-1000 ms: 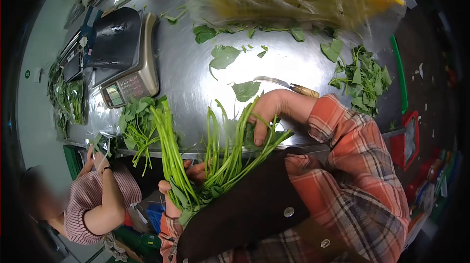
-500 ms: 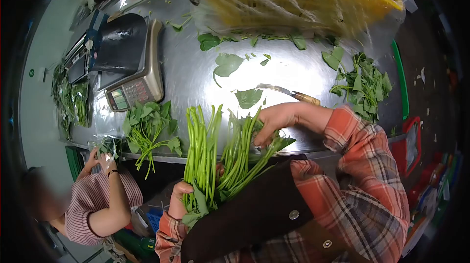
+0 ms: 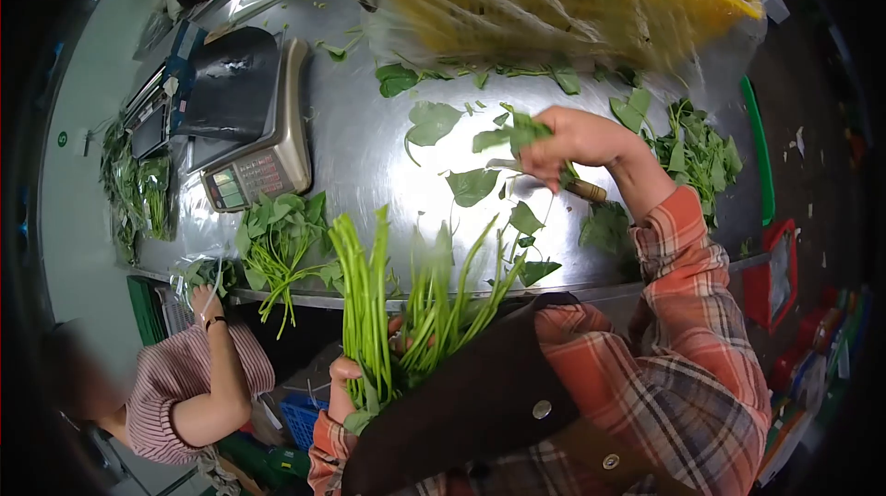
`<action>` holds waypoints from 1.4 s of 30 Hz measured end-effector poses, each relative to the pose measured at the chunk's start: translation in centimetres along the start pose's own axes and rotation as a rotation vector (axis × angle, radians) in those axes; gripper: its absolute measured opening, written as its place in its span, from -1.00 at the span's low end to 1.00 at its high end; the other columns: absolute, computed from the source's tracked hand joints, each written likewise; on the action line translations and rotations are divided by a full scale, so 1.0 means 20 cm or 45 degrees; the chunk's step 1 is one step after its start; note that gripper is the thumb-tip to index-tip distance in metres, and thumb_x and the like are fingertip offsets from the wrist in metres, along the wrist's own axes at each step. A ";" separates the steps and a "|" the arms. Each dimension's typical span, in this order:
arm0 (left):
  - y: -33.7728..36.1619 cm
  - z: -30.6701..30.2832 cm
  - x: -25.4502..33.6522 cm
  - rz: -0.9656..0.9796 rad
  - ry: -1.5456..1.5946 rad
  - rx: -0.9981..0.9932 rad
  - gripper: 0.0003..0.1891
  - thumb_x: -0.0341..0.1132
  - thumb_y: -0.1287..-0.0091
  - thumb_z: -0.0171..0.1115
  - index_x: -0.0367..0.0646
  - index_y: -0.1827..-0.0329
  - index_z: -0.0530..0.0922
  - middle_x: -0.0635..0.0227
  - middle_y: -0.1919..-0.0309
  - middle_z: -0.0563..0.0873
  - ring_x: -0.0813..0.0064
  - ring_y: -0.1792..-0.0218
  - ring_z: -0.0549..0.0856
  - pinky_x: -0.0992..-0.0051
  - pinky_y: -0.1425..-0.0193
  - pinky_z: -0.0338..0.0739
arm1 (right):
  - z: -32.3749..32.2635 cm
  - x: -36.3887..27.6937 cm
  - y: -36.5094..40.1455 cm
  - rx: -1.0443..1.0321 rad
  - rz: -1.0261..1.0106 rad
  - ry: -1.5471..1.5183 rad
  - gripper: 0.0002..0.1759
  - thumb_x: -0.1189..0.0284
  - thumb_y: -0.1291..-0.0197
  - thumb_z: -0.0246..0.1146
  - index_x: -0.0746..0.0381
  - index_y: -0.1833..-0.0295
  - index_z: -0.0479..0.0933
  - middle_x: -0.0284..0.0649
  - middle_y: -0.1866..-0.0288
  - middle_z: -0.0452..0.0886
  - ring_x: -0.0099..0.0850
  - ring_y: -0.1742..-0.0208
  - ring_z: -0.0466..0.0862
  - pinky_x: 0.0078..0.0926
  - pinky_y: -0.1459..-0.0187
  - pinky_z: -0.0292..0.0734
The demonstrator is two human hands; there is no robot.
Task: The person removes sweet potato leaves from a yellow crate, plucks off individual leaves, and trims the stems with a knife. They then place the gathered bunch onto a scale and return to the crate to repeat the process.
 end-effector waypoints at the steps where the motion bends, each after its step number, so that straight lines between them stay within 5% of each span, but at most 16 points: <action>1: -0.01 0.03 0.02 0.109 0.038 -0.028 -0.05 -0.35 0.21 0.18 -0.24 -0.41 0.07 0.05 -0.28 0.35 0.01 -0.24 0.39 0.03 -0.37 0.15 | -0.15 0.03 -0.01 0.211 -0.027 0.003 -0.75 0.35 -0.24 0.14 0.36 0.35 0.44 -0.43 0.72 0.28 -0.56 0.69 0.37 -0.59 0.60 0.44; 4: 0.16 -0.12 0.10 0.386 0.024 -0.005 -0.17 -0.33 0.08 0.13 -0.25 -0.39 0.13 0.07 -0.32 0.29 0.01 -0.18 0.46 0.05 -0.24 0.39 | -0.39 0.05 0.03 0.400 -0.148 -0.452 -0.76 0.30 -0.26 0.13 0.26 0.32 0.37 -0.50 0.74 0.22 -0.58 0.66 0.35 -0.65 0.66 0.35; 8: 0.21 -0.13 0.17 0.530 0.008 -0.046 -0.17 -0.32 0.07 0.13 -0.25 -0.39 0.13 0.08 -0.32 0.29 0.00 -0.19 0.44 0.04 -0.26 0.35 | -0.08 0.24 0.06 -0.073 -0.028 -0.440 -0.65 0.21 -0.19 0.20 0.32 0.21 0.45 -0.22 0.45 0.51 -0.56 0.55 0.44 -0.68 0.62 0.38; 12: 0.24 -0.14 0.19 0.578 0.014 -0.050 -0.18 -0.31 0.06 0.12 -0.25 -0.39 0.12 0.09 -0.32 0.29 -0.02 -0.20 0.42 0.03 -0.28 0.31 | 0.52 0.49 0.04 -0.484 0.264 -0.665 -0.41 0.39 -0.02 0.28 0.42 -0.17 0.36 -0.04 0.11 0.60 -0.57 0.52 0.48 -0.71 0.59 0.37; 16: 0.23 -0.13 0.18 0.562 0.027 -0.049 -0.18 -0.30 0.05 0.12 -0.25 -0.39 0.12 0.10 -0.31 0.29 -0.03 -0.21 0.40 0.02 -0.29 0.28 | 0.95 0.35 -0.03 -0.760 0.181 -1.040 -0.19 0.50 0.06 0.28 0.40 -0.34 0.13 -0.08 0.19 0.61 -0.57 0.56 0.46 -0.69 0.66 0.32; 20: 0.25 -0.13 0.17 0.587 0.053 -0.056 -0.18 -0.29 0.04 0.12 -0.25 -0.39 0.11 0.10 -0.31 0.29 -0.05 -0.23 0.38 0.01 -0.31 0.24 | 1.07 0.47 0.00 -1.136 0.575 -0.731 -0.34 0.43 -0.02 0.27 0.36 -0.27 0.27 -0.12 0.39 0.60 -0.51 0.65 0.48 -0.68 0.69 0.34; 22: 0.27 -0.14 0.17 0.610 0.060 -0.056 -0.19 -0.28 0.03 0.12 -0.25 -0.39 0.11 0.11 -0.31 0.29 -0.05 -0.23 0.37 0.00 -0.32 0.22 | 1.00 0.58 -0.15 -0.853 0.340 -0.383 -0.58 0.37 -0.07 0.27 0.29 -0.06 0.46 -0.21 0.42 0.58 -0.55 0.63 0.49 -0.69 0.69 0.33; 23: 0.27 -0.14 0.18 0.615 0.062 -0.053 -0.19 -0.28 0.03 0.12 -0.25 -0.39 0.11 0.11 -0.31 0.29 -0.06 -0.23 0.37 0.00 -0.33 0.21 | 0.94 0.61 -0.26 -0.659 -0.137 -0.083 -0.62 0.36 -0.07 0.27 0.27 -0.01 0.49 -0.23 0.42 0.58 -0.56 0.64 0.48 -0.69 0.70 0.32; 24: 0.28 -0.14 0.17 0.619 0.080 -0.061 -0.19 -0.28 0.02 0.12 -0.25 -0.39 0.11 0.11 -0.31 0.29 -0.06 -0.24 0.36 0.00 -0.33 0.20 | 0.88 0.64 -0.33 -0.548 -0.077 -0.111 -0.64 0.35 -0.11 0.24 0.28 -0.01 0.46 -0.25 0.42 0.54 -0.57 0.62 0.44 -0.69 0.68 0.29; 26: 0.27 -0.12 0.17 0.605 0.120 -0.035 -0.19 -0.27 0.02 0.12 -0.25 -0.40 0.11 0.12 -0.30 0.29 -0.07 -0.24 0.35 -0.01 -0.34 0.18 | 0.70 0.69 -0.40 -0.266 0.480 -1.211 -0.65 0.33 -0.17 0.20 0.29 0.00 0.41 -0.29 0.43 0.45 -0.59 0.60 0.35 -0.68 0.66 0.25; 28: 0.18 0.03 0.17 0.470 0.115 0.098 -0.15 -0.26 0.06 0.15 -0.28 -0.39 0.11 0.10 -0.29 0.32 -0.06 -0.25 0.35 0.00 -0.35 0.15 | 0.47 0.44 -0.42 -0.169 0.351 -1.730 -0.67 0.31 -0.23 0.15 0.30 0.00 0.35 -0.33 0.43 0.37 -0.61 0.57 0.27 -0.68 0.64 0.20; 30: 0.19 -0.04 0.15 0.192 -0.232 0.382 -0.19 -0.35 0.05 0.19 -0.31 -0.36 0.15 0.08 -0.21 0.41 0.10 -0.19 0.43 0.15 -0.30 0.23 | 0.35 0.22 -0.40 -0.298 0.137 -1.296 -0.62 0.32 -0.21 0.19 0.31 -0.06 0.39 -0.39 0.52 0.31 -0.63 0.59 0.26 -0.67 0.64 0.20; 32: 0.23 -0.05 0.12 -0.097 -0.442 0.671 -0.30 -0.44 -0.02 0.20 -0.32 -0.32 0.24 0.12 -0.14 0.49 0.26 -0.12 0.50 0.31 -0.25 0.31 | 0.38 0.14 -0.34 -0.191 0.383 -0.456 -0.69 0.37 -0.19 0.21 0.31 0.02 0.46 -0.42 0.59 0.30 -0.63 0.62 0.34 -0.68 0.66 0.25; 35: 0.25 -0.05 0.14 -0.255 -0.726 0.887 -0.47 -0.47 -0.14 0.15 -0.31 -0.24 0.35 0.24 -0.07 0.55 0.42 -0.06 0.52 0.49 -0.17 0.35 | 0.61 0.03 -0.22 -0.434 0.351 -0.477 -0.67 0.37 -0.20 0.19 0.43 0.07 0.50 -0.23 0.47 0.59 -0.58 0.62 0.51 -0.66 0.72 0.34; 38: 0.19 0.05 0.16 -0.251 -0.851 0.870 -0.55 -0.43 -0.21 0.15 -0.31 -0.19 0.41 0.31 -0.05 0.56 0.51 -0.05 0.50 0.54 -0.12 0.36 | 0.74 0.09 -0.12 -0.412 0.416 0.067 -0.70 0.24 -0.23 0.19 0.28 0.18 0.58 -0.34 0.52 0.58 -0.64 0.58 0.46 -0.67 0.54 0.38; 42: 0.17 0.04 0.17 -0.352 -0.938 0.836 -0.54 -0.37 -0.20 0.12 -0.32 -0.18 0.41 0.29 -0.05 0.56 0.48 -0.07 0.51 0.55 -0.15 0.34 | 0.53 -0.17 -0.20 0.202 -0.070 0.140 -0.81 0.32 -0.12 0.30 0.22 0.28 0.59 -0.38 0.50 0.54 -0.63 0.39 0.50 -0.65 0.34 0.42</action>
Point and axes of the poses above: each hand's wrist, its own y-axis away from the middle knuckle, its own z-axis out of the palm, x = y × z, the point moved 10 cm from there along -y, towards the middle knuckle
